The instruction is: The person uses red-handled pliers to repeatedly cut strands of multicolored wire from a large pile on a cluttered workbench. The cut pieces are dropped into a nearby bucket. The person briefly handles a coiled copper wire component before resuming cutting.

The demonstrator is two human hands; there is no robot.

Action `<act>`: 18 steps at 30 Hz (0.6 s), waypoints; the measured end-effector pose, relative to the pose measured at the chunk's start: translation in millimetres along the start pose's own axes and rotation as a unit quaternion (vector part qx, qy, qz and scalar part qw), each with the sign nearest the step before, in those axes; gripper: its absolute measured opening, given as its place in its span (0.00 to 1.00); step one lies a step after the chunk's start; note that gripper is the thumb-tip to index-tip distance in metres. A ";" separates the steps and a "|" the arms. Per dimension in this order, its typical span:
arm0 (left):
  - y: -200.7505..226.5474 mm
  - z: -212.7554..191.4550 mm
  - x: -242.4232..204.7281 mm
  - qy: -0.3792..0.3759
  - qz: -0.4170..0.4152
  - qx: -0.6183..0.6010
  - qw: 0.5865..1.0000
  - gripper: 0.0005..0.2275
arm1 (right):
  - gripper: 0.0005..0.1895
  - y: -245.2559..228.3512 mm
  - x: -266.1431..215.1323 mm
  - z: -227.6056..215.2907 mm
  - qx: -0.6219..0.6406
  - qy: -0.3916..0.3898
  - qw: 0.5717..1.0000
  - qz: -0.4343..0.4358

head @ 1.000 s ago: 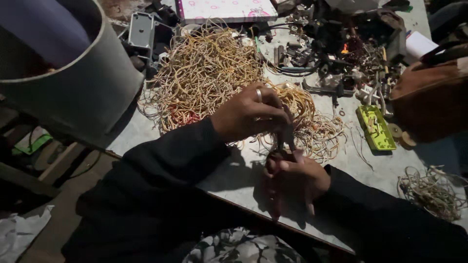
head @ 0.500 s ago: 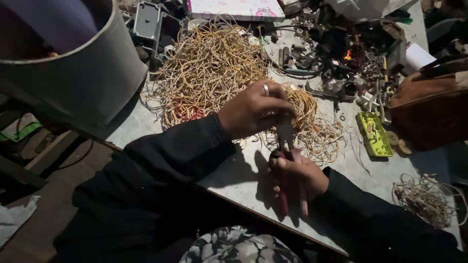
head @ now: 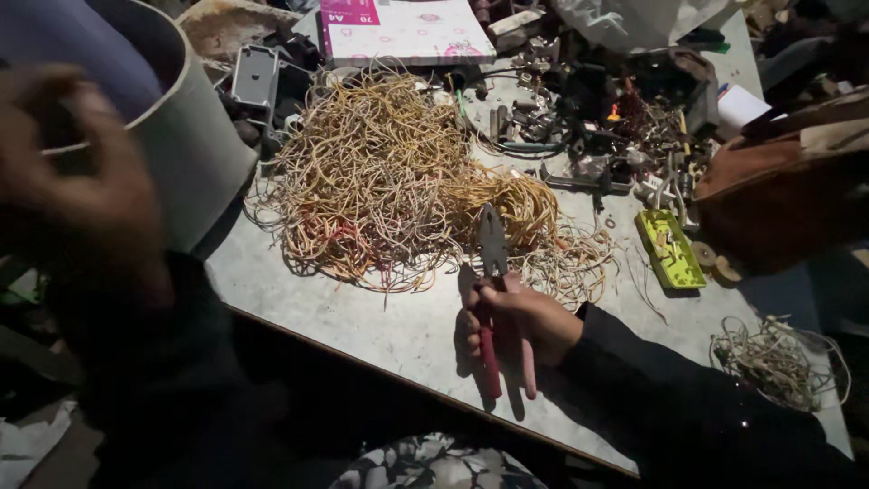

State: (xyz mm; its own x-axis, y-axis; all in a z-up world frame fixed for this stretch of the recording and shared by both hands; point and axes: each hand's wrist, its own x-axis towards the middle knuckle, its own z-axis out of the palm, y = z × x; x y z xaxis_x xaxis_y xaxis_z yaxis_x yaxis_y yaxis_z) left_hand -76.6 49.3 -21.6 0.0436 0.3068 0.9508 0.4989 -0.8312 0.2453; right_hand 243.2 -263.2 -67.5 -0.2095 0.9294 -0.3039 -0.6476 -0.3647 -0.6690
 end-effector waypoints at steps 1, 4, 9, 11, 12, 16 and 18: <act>-9.5 -7.6 -4.1 -0.011 -0.020 0.013 1.000 0.08 | 0.11 0.7 -0.2 -1.8 0.008 -0.014 1.000 -0.001; -12.1 -15.8 -10.7 -0.042 -0.057 0.007 0.997 0.10 | 0.11 -0.9 1.1 -2.1 0.005 0.006 1.000 0.012; 47.9 6.1 3.1 -0.055 0.076 -0.044 0.995 0.10 | 0.12 -4.9 -1.9 11.3 0.008 -0.015 1.000 0.017; 84.7 31.2 5.9 -0.116 0.071 -0.152 0.979 0.10 | 0.13 -5.6 -5.3 17.9 0.006 -0.030 0.999 0.010; 102.6 54.2 10.8 -0.179 0.123 -0.174 0.961 0.10 | 0.14 -6.2 -5.1 20.3 -0.006 -0.020 1.000 0.003; 171.4 125.0 -3.0 -0.397 0.116 -0.284 0.865 0.07 | 0.16 -1.5 -7.4 23.7 -0.002 0.012 1.000 0.006; 188.0 149.1 -14.6 -0.426 0.104 -0.305 0.846 0.09 | 0.17 -0.5 -6.1 19.7 0.007 0.034 0.999 0.009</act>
State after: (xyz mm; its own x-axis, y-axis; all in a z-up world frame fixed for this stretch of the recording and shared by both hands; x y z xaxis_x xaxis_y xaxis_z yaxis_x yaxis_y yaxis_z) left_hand 145.6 -42.3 -17.6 0.8123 0.1314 0.5682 -0.1243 -0.9129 0.3888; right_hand 230.4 -267.6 -52.0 -0.1712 0.9163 -0.3620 -0.6550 -0.3803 -0.6530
